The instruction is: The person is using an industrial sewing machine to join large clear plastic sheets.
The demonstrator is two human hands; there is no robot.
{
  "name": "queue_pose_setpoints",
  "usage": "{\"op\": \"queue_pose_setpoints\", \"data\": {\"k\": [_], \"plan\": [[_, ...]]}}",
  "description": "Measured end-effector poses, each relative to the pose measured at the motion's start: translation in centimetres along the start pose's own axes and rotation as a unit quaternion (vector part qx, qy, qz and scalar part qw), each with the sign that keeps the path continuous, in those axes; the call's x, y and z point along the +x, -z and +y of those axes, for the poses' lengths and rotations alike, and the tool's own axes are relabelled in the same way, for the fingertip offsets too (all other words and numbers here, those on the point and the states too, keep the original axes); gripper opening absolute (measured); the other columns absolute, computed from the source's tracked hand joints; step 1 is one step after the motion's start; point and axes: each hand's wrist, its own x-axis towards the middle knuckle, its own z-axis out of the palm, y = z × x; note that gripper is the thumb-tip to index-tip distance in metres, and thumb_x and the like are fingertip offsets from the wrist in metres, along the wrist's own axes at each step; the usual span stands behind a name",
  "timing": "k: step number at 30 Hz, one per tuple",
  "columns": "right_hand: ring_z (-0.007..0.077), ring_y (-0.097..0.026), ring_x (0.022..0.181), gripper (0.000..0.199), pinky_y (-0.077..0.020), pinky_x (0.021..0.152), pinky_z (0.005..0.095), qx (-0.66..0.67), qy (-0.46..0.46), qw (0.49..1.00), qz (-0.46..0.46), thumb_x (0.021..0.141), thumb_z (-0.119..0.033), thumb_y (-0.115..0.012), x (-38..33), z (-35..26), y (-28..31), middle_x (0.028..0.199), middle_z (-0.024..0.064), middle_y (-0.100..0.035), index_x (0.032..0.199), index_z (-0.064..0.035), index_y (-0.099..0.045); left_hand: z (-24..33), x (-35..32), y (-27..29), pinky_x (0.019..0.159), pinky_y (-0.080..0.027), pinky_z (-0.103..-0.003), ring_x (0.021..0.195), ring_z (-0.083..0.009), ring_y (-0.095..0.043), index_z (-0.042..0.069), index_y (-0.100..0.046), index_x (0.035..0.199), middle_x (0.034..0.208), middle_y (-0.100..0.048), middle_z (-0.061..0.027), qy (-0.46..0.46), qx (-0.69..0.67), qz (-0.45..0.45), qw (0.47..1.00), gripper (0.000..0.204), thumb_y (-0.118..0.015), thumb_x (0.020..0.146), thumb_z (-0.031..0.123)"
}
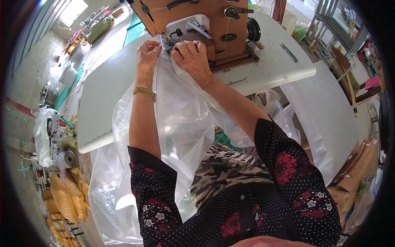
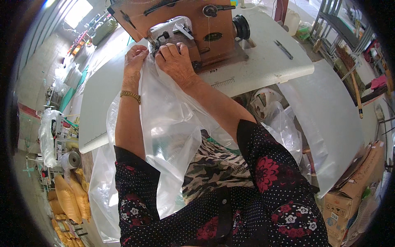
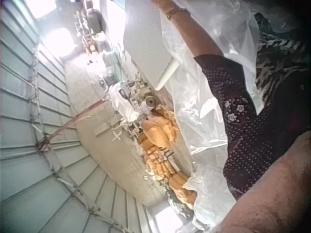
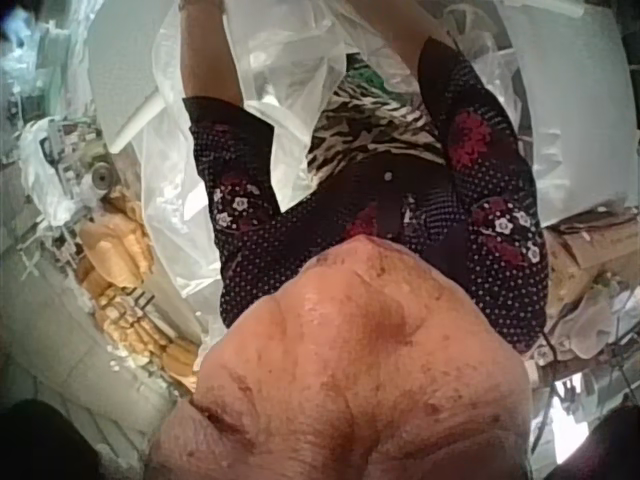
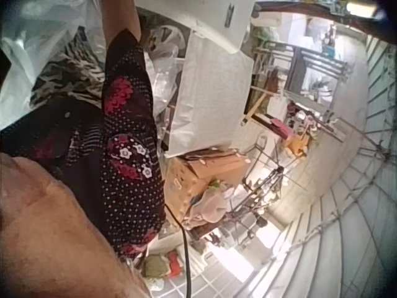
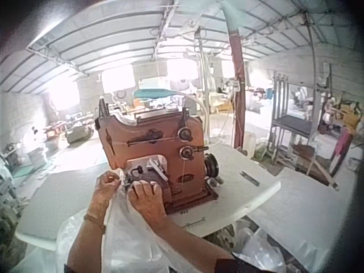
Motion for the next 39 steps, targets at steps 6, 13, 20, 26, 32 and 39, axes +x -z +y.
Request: {"op": "queue_pose_setpoints", "data": {"k": [6,13,20,26,32,39], "plan": [[0.0213,-0.051,0.109,0.034,-0.0329,0.094,0.0456,-0.016,0.019,1.000,0.003,0.076,-0.025,-0.059,-0.6,0.5,-0.4,0.112,0.0056,-0.052,0.107,-0.0121,-0.057,-0.2,0.9,-0.3,0.067,-0.046,-0.023,0.073,-0.0107,-0.057,0.003,-0.066,0.093,0.082,-0.064,-0.0042,-0.005,0.046,0.013,0.999,0.012,-0.067,0.082,0.008],[0.0210,-0.048,0.112,0.035,-0.0305,0.096,0.0457,0.004,0.001,1.000,-0.020,0.077,-0.028,-0.058,-0.7,0.0,0.1,0.113,0.0050,-0.052,0.109,-0.0133,-0.057,-0.6,0.2,-0.4,0.072,-0.050,-0.033,0.077,-0.0219,-0.064,0.001,-0.065,0.092,0.083,-0.068,-0.0104,-0.091,0.158,0.066,0.981,0.012,-0.067,0.081,0.006],[0.0202,-0.049,0.111,0.032,-0.0348,0.091,0.0419,-0.025,0.047,0.997,-0.061,0.080,-0.025,-0.056,-0.9,1.2,0.6,0.113,0.0023,-0.054,0.109,-0.0125,-0.058,2.2,-10.3,0.6,0.087,-0.048,-0.036,0.098,-0.0244,-0.062,0.005,-0.060,0.110,0.110,-0.064,-0.0108,-0.164,0.147,0.079,0.972,0.024,-0.064,0.087,0.009],[0.0288,-0.059,0.089,0.015,-0.0456,0.074,0.0437,0.192,0.077,0.978,0.003,0.085,-0.014,-0.056,3.6,2.2,10.2,0.090,0.0095,-0.061,0.097,-0.0053,-0.058,4.5,-31.5,-1.7,0.098,-0.039,-0.042,0.117,-0.0350,-0.048,0.005,-0.054,0.119,0.123,-0.053,-0.0155,-0.115,0.208,0.029,0.971,0.054,-0.077,0.071,0.013],[0.0345,-0.062,0.073,0.020,-0.0498,0.062,0.0392,0.374,-0.106,0.908,-0.154,0.090,-0.019,-0.062,-6.7,-2.9,20.8,0.088,0.0160,-0.062,0.097,-0.0012,-0.057,-0.7,-45.3,-1.0,0.104,-0.028,-0.049,0.123,-0.0346,-0.041,0.004,-0.047,0.127,0.128,-0.048,-0.0161,0.032,0.429,0.104,0.897,0.064,-0.076,0.072,0.017],[0.0354,-0.063,0.071,0.034,-0.0480,0.064,0.0427,0.475,-0.476,0.705,-0.225,0.085,-0.033,-0.064,-17.6,-12.7,15.4,0.080,0.0196,-0.063,0.089,0.0005,-0.060,-7.2,-50.0,1.7,0.096,-0.037,-0.045,0.111,-0.0333,-0.050,0.004,-0.054,0.121,0.118,-0.055,-0.0150,0.052,0.438,0.079,0.894,0.046,-0.069,0.078,0.013]]}}
